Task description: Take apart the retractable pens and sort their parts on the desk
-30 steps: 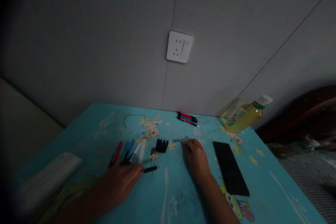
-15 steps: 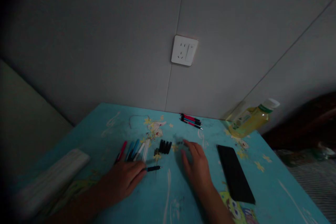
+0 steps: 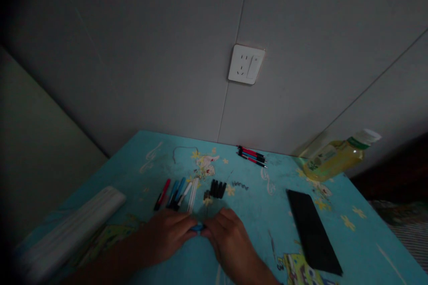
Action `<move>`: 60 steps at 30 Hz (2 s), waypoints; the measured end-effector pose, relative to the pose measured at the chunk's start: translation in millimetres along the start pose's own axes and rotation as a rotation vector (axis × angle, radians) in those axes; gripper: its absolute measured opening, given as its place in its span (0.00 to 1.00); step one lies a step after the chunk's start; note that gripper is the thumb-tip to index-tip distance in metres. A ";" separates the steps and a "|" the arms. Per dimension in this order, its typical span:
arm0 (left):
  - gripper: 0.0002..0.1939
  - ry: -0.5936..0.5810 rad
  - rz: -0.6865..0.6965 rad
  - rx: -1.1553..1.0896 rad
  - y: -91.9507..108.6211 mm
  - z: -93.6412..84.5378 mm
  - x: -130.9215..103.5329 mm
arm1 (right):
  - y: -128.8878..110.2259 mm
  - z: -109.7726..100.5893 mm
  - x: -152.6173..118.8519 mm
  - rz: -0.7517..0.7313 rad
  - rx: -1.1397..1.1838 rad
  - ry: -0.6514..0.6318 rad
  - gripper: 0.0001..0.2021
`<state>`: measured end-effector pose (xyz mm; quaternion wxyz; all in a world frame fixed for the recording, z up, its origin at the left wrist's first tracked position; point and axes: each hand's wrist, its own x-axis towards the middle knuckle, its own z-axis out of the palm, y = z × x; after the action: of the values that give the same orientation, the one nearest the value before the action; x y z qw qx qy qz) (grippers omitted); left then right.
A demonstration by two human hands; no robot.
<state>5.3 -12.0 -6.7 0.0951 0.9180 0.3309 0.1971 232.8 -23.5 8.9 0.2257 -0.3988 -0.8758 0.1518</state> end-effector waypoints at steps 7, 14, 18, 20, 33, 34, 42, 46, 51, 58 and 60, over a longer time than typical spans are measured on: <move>0.13 -0.119 -0.009 0.012 0.6 -7.1 -2.1 | -7.5 -8.2 -1.5 -0.172 -0.162 0.043 0.05; 0.13 -0.054 0.021 0.066 -4.9 -11.4 0.9 | 4.9 -6.1 -5.5 -0.008 -0.006 0.046 0.13; 0.13 -0.036 0.024 0.077 -7.8 -13.1 1.5 | 5.9 -1.6 -5.1 0.092 0.125 0.042 0.06; 0.12 -0.039 0.025 0.069 -8.6 -12.0 1.6 | 3.6 -1.5 -4.3 0.105 0.153 0.047 0.08; 0.07 -0.061 0.034 0.122 -8.5 -8.1 1.5 | 5.5 -3.3 -4.7 0.093 0.199 -0.042 0.07; 0.08 -0.051 0.041 0.123 -8.8 -8.0 1.8 | 5.7 -2.5 -4.5 0.103 0.223 -0.025 0.07; 0.10 -0.033 0.085 0.132 -13.6 -1.5 0.1 | 5.0 -1.1 -4.0 0.171 0.218 -0.053 0.08; 0.10 -0.023 0.064 0.110 -12.2 -3.6 0.5 | 3.3 -0.6 -4.7 0.232 0.292 0.008 0.13; 0.10 -0.064 0.043 0.104 -8.2 -4.4 1.1 | -0.1 -3.6 -3.8 0.203 0.277 -0.062 0.08; 0.28 -0.115 0.068 0.174 -7.9 -8.6 -1.2 | -0.6 -3.2 -5.0 0.197 0.317 -0.026 0.11; 0.31 -0.149 0.033 0.171 -7.8 -10.8 -0.7 | 2.3 -4.4 -4.7 0.203 0.301 -0.026 0.09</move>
<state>-4.2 -6.0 0.5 0.0376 0.9402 0.3231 0.1007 239.2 -25.2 10.4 0.2547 -0.4450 -0.8013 0.3083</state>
